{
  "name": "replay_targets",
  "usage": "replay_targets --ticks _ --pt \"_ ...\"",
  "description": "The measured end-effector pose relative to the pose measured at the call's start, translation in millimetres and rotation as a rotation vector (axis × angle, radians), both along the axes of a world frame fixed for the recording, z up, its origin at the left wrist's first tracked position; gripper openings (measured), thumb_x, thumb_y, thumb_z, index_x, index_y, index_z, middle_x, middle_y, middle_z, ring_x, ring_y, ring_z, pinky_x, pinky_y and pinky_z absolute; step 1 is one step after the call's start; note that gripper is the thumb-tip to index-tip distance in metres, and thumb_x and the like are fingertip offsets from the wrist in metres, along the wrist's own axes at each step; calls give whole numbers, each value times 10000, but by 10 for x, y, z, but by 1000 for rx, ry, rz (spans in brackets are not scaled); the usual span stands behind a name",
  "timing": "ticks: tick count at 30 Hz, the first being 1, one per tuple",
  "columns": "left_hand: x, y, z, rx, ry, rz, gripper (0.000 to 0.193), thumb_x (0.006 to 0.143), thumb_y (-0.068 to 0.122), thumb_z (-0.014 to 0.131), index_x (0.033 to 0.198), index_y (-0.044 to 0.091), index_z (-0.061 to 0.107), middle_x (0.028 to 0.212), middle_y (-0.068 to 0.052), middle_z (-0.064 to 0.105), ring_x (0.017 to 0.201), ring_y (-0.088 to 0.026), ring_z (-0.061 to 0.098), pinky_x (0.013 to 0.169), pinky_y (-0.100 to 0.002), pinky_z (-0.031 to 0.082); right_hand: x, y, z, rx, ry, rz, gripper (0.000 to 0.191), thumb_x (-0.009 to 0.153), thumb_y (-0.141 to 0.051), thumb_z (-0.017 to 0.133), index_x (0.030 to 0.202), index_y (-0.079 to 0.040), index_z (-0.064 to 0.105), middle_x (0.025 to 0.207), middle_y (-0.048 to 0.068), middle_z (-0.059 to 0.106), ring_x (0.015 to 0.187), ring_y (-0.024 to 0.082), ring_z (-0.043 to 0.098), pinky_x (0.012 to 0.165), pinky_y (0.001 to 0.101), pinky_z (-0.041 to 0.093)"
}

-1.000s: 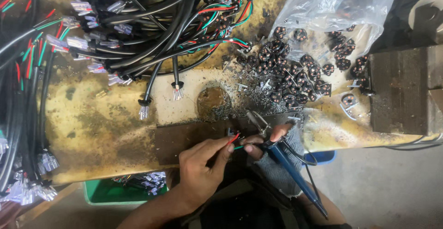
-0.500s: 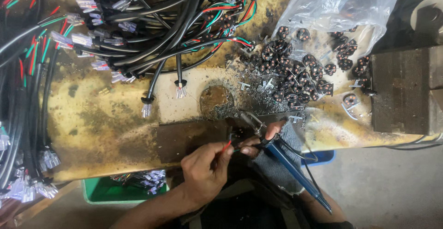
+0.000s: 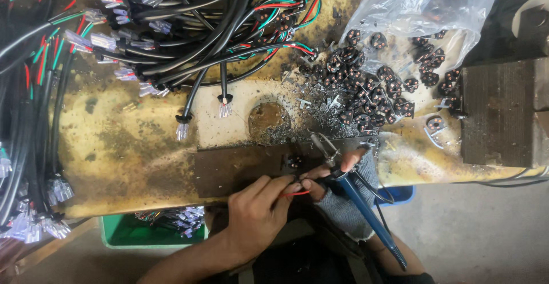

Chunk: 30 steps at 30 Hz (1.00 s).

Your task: The person uses a soldering iron to attach small black plastic connectors to the ends of multi-colored wires. They repeatedly pick up a wire, apply solder to the connector, and place the finished unit on the workbench.

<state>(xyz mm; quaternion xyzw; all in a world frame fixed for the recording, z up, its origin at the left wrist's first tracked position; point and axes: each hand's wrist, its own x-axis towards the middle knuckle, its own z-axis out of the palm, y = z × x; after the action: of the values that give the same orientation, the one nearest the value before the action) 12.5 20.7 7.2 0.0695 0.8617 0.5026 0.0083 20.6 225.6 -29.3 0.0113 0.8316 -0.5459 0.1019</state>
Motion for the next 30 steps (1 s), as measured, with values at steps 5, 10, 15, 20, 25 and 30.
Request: replay_targets --ticks 5,10,15,20,25,30 --pt "-12 -19 -74 733 -555 -12 155 1024 99 710 970 -42 745 844 -129 720 777 -75 619 699 -224 517 103 93 -107 -27 -79 -34 225 789 -91 831 916 -103 646 860 -6 781 806 103 739 803 233 548" --pt "-40 -8 46 384 -234 105 92 892 56 794 950 -9 766 767 -95 721 615 -110 624 533 -252 479 85 -48 -194 -2 1 -110 136 857 -56 835 895 -90 708 866 41 784 800 148 745 769 265 566" --pt "-163 -85 124 75 222 51 138 840 27 826 923 33 717 833 -88 709 686 -211 675 590 -316 520 -12 -211 -75 -395 75 -192 448 893 -39 788 1063 -119 382 880 29 758 834 128 744 779 260 576" --pt "-396 -172 70 -237 159 238 107 854 57 821 895 51 722 734 -77 653 581 -230 613 533 -357 485 -40 -159 71 203 129 -22 425 835 -15 836 992 -84 447 844 62 775 774 151 743 738 276 530" --pt "-544 -171 89 -285 111 216 165 812 106 810 809 54 654 707 -85 619 596 -254 609 547 -378 488 -24 -79 12 -54 182 33 399 857 -34 801 1107 -70 492 1069 135 665 957 219 667 825 291 534" --pt "-381 -193 182 44 -95 -6 125 802 109 806 816 60 692 713 -54 667 547 -184 650 494 -326 502 4 -71 3 86 121 78 475 766 -20 861 1117 -93 550 976 106 657 825 210 642 734 299 511"
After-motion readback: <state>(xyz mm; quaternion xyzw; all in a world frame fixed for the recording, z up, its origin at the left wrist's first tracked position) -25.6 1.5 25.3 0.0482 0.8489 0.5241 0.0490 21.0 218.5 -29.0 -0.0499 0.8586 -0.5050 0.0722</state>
